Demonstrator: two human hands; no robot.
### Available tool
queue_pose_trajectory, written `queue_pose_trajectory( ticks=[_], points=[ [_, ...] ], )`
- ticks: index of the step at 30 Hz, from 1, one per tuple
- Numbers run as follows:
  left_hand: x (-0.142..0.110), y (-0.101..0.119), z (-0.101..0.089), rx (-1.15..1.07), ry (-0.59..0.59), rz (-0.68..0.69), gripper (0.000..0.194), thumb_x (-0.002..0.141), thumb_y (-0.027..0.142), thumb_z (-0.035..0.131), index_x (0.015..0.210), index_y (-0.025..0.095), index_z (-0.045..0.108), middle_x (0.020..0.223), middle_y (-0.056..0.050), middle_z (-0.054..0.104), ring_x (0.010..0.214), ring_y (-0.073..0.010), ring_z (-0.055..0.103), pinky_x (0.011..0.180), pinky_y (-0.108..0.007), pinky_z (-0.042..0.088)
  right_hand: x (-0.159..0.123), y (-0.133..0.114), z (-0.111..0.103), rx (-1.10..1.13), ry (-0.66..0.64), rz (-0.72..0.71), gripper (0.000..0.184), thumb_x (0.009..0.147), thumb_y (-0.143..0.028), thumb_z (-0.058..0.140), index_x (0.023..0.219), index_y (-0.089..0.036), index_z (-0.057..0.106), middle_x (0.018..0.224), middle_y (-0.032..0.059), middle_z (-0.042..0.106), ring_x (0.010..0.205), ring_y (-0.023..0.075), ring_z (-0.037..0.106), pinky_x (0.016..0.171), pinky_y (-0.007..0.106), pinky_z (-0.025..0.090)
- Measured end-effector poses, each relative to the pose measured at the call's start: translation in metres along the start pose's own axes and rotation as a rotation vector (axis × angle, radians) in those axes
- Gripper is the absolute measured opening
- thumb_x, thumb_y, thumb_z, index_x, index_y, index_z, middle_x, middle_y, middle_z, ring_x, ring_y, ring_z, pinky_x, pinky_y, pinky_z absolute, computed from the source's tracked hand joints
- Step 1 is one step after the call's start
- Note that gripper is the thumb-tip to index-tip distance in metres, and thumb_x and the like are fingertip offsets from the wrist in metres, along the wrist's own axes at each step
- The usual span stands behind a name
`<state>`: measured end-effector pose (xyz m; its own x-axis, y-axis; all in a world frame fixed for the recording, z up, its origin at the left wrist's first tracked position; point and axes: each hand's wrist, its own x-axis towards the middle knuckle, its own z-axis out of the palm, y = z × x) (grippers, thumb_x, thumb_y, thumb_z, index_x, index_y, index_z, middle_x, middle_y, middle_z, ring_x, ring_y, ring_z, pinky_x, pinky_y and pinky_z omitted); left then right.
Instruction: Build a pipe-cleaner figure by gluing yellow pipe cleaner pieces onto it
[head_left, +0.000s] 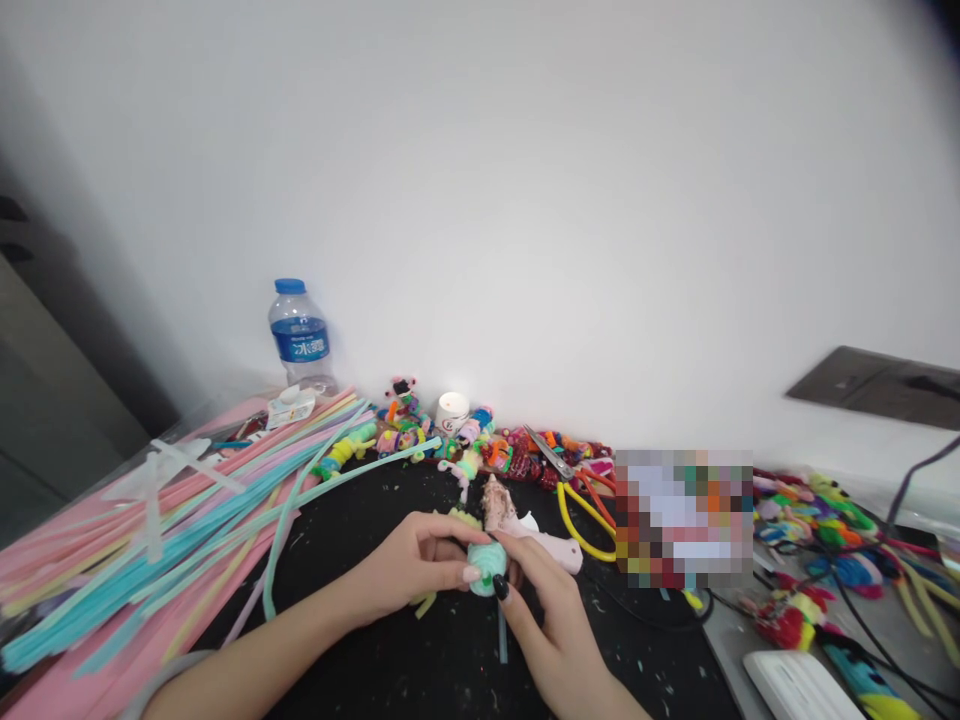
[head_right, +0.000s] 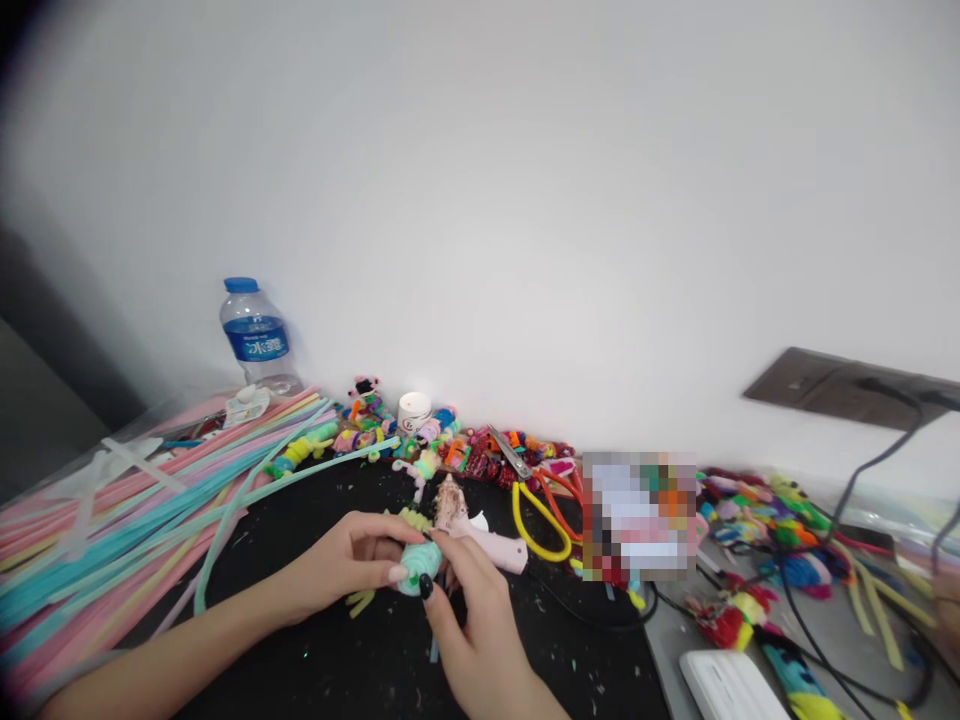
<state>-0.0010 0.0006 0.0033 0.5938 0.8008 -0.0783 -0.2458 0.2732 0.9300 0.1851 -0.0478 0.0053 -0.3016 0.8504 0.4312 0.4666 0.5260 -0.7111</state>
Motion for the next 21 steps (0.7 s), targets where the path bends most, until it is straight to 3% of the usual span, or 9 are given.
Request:
queue_pose_trajectory(
  ticks=[11, 21],
  points=[
    [-0.0003, -0.0057, -0.0032, 0.053, -0.003, 0.081, 0.027, 0.063, 0.021, 0.076, 0.088, 0.015, 0.069, 0.079, -0.004, 0.064, 0.068, -0.0151, 0.059, 0.065, -0.026, 0.046, 0.0021, -0.0031, -0.0005, 0.045, -0.02, -0.003, 0.032, 0.087, -0.019, 0.044, 0.119, -0.02, 0.05, 0.092, 0.0063, 0.058, 0.081, 0.0185, 0.056, 0.075, 0.031, 0.048],
    [-0.0007, -0.0073, -0.0036, 0.235, 0.004, 0.194, 0.021, 0.067, 0.021, 0.071, 0.086, 0.011, 0.068, 0.076, -0.003, 0.056, 0.06, -0.0102, 0.054, 0.053, -0.02, 0.041, 0.0001, 0.0, 0.0028, 0.078, -0.047, 0.042, 0.031, 0.086, -0.018, 0.044, 0.116, -0.019, 0.051, 0.085, 0.0049, 0.055, 0.077, 0.0178, 0.054, 0.072, 0.03, 0.046]
  ],
)
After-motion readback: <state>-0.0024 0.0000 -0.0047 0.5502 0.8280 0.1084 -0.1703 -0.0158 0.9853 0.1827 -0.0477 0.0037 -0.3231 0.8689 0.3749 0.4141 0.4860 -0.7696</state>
